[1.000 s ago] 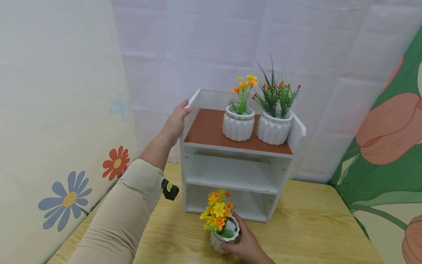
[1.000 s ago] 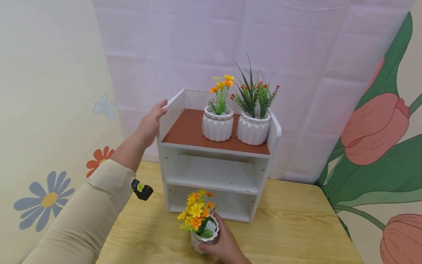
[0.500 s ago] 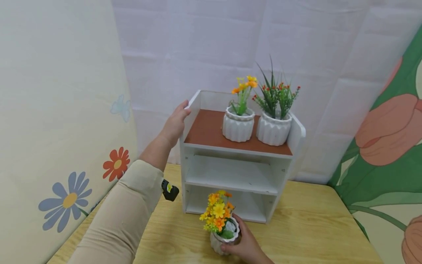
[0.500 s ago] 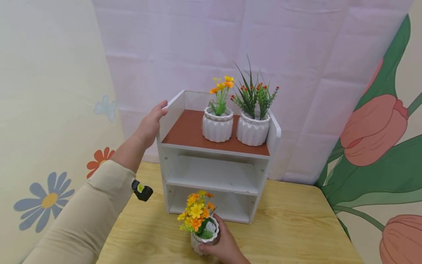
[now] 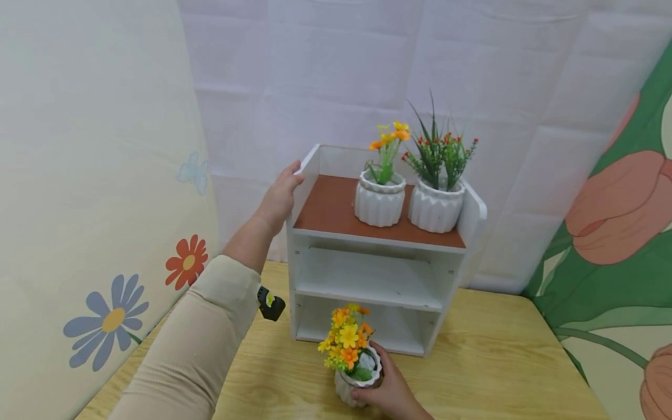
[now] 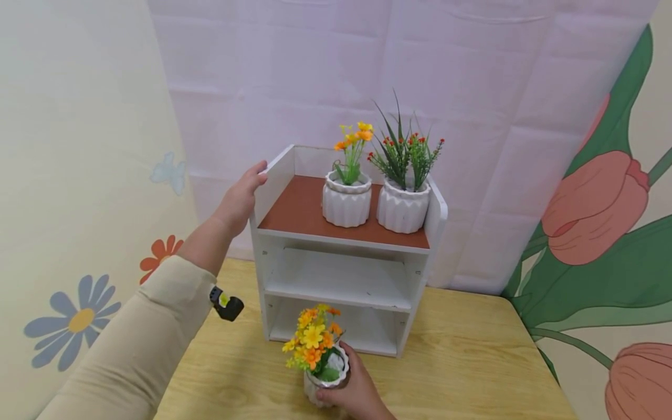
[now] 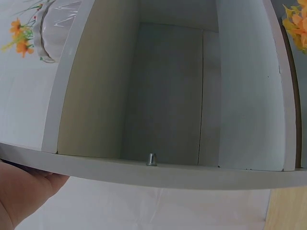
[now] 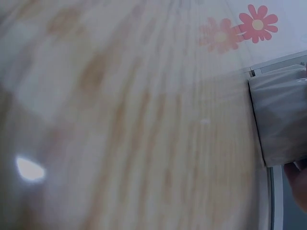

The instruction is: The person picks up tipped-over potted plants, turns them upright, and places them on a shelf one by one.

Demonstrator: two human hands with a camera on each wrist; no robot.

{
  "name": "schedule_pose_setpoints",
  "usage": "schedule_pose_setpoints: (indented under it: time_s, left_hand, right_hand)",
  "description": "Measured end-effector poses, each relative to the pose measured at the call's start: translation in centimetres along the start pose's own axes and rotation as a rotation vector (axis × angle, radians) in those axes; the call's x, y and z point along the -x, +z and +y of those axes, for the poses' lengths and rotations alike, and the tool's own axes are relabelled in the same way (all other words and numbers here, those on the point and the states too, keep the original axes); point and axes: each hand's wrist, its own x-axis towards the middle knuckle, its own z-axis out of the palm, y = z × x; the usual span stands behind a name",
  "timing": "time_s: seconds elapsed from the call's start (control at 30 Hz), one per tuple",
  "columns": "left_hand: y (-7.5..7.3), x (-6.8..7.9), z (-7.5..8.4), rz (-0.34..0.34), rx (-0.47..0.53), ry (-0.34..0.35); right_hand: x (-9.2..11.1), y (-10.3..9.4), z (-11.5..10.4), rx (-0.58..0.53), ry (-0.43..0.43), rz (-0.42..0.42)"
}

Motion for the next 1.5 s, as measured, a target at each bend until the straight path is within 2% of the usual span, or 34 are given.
schedule_pose_setpoints:
  time_s: [0.3,0.63,0.9,1.23,1.37,1.5]
  left_hand:
    - [0.1,0.0,-0.1,-0.002,0.008,0.002]
    - [0.0,0.0,-0.1,0.007,0.005,-0.003]
    - [0.0,0.1,0.1,0.003,0.015,-0.001]
    - [-0.1,-0.1,0.2,0.000,0.017,-0.005]
    - [0.0,0.2,0.6,-0.007,0.018,-0.010]
    - [0.1,0.1,0.5,0.000,0.024,-0.011]
  right_hand:
    - [0.4,0.4,-0.4,-0.003,0.030,0.042]
    - [1.0,0.6,-1.3,-0.021,0.031,0.049]
    - [1.9,0.5,-3.5,-0.045,0.006,0.092]
    - [3.2,0.8,-6.8,-0.013,-0.071,0.199]
    - [3.6,0.8,-8.2,0.001,-0.103,0.253]
    - [3.9,0.6,-9.6,-0.018,-0.123,0.279]
